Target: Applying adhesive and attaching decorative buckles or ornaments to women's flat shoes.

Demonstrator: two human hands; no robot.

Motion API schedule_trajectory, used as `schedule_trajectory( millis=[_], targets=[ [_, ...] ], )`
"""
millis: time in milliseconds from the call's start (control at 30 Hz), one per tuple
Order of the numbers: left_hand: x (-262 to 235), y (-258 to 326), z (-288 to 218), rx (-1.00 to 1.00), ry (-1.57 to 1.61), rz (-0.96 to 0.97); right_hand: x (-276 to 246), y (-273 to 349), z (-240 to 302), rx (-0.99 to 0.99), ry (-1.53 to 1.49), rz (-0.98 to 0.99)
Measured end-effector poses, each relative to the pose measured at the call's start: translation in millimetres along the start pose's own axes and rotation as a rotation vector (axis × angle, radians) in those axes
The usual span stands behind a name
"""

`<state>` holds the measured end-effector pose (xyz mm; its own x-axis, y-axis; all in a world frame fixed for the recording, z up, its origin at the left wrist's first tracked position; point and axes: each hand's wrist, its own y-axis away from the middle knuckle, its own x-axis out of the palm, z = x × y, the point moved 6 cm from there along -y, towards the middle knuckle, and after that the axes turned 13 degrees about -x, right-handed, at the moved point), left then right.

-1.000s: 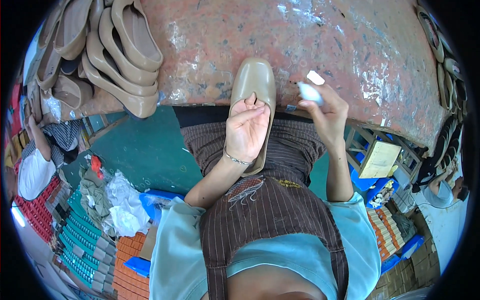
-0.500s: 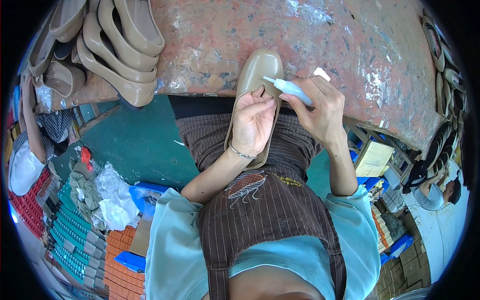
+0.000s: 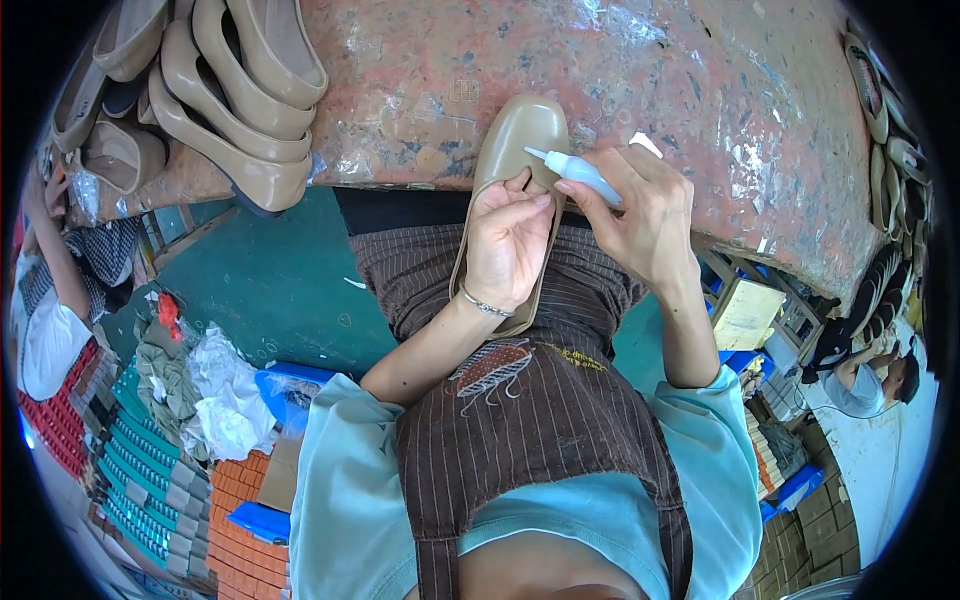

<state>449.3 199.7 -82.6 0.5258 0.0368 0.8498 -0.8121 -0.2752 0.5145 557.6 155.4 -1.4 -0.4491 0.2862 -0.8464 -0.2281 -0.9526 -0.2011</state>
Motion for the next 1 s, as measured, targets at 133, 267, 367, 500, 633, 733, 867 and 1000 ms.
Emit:
schedule_trajectory(
  millis=[133, 267, 367, 500, 633, 733, 867, 1000],
  targets=[
    [0, 0, 0, 0.008, 0.003, 0.005, -8, -1, 3, 0.016, 0.01, -0.013],
    [-2, -1, 1, -0.004, -0.006, 0.01, -6, -3, 3, 0.01, 0.02, 0.011],
    [1, 0, 1, -0.002, -0.001, 0.014, -5, -7, 6, -0.002, 0.022, 0.027],
    [3, 0, 0, 0.012, -0.001, 0.003, -8, -8, 7, 0.019, 0.032, 0.072],
    [-1, 1, 2, -0.01, 0.013, 0.0, -14, -3, 6, 0.018, 0.049, 0.06],
    [-4, 0, 0, 0.01, 0.027, -0.012, -12, 5, -5, 0.079, 0.029, 0.106],
    [-15, -3, 4, 0.016, 0.091, 0.043, -23, 28, -45, 0.181, -0.363, -0.305],
    [-7, -2, 3, -0.009, 0.125, -0.011, -38, 63, -110, 0.467, -0.513, -0.861]
  ],
)
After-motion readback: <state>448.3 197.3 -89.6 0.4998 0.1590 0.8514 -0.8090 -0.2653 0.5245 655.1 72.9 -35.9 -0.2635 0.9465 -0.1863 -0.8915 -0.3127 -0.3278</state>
